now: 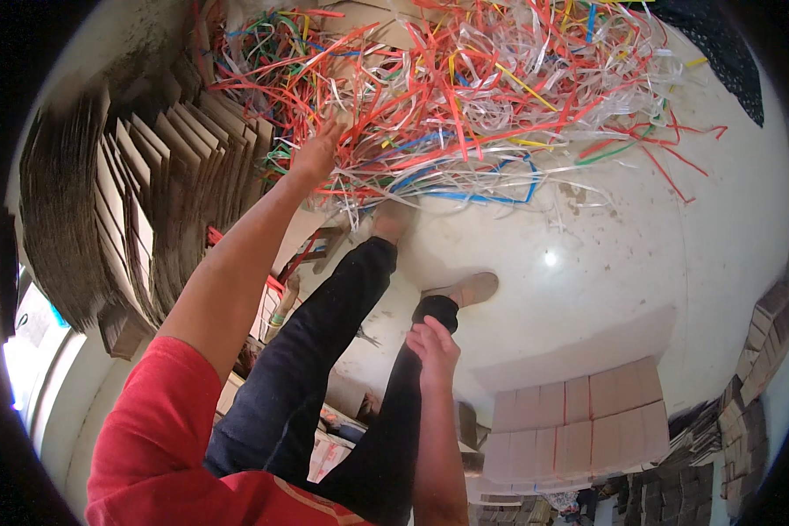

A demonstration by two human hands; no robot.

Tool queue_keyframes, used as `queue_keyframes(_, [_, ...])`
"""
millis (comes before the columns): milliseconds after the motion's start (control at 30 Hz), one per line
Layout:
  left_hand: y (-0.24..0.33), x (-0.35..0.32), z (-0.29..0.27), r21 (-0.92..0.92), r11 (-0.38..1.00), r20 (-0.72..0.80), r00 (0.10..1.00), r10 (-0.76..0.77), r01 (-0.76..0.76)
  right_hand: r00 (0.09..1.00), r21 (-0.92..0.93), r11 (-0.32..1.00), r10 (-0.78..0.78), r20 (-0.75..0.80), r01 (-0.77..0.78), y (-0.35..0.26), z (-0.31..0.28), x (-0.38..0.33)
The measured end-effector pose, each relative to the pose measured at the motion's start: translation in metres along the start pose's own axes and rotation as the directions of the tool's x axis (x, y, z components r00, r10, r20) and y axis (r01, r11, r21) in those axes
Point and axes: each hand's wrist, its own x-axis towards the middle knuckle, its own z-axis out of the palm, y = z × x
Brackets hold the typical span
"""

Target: The person sits on the floor and aligns a stack of flat cardboard sheets. They wrap an orange plastic tie around the stack, tie it securely, and trim the excess with scissors. The person then retrieves another stack of cardboard and repeats the bundling process.

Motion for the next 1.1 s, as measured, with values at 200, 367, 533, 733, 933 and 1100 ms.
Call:
queue_keyframes(200, [-0.024, -0.003, -0.003, -0.066, 0.986, 0.169, 0.972, 0.164, -0.155, 1.0, -0.001, 1.0, -0.004, -0.008, 0.004, -0.003, 0.005, 0.001])
queue_keyframes(367, [-0.001, -0.043, -0.045, -0.105, 0.932, -0.002, 0.938, 0.348, -0.346, 0.999, -0.02, 1.0, -0.007, 0.031, 0.007, -0.017, 0.02, -0.005])
queue_keyframes(533, [0.076, -0.101, -0.133, -0.36, 0.891, -0.071, 0.961, 0.268, -0.275, 0.984, 0.07, 0.993, -0.101, 0.149, 0.091, -0.04, 0.043, -0.013])
queue_keyframes(733, [0.111, -0.161, -0.159, -0.297, 0.703, 0.189, 0.682, 0.707, -0.646, 0.91, 0.524, 0.85, -0.169, 0.377, -0.059, -0.109, 0.105, -0.053])
queue_keyframes(933, [0.082, -0.163, -0.148, -0.198, 0.655, 0.229, 0.615, 0.754, -0.729, 0.935, 0.495, 0.852, -0.3, 0.191, 0.172, -0.138, 0.057, -0.062])
queue_keyframes(1100, [0.019, -0.13, -0.162, 0.038, 0.75, 0.364, 0.708, 0.605, -0.66, 0.968, 0.331, 0.917, -0.167, -0.186, 0.222, -0.126, -0.063, -0.078])
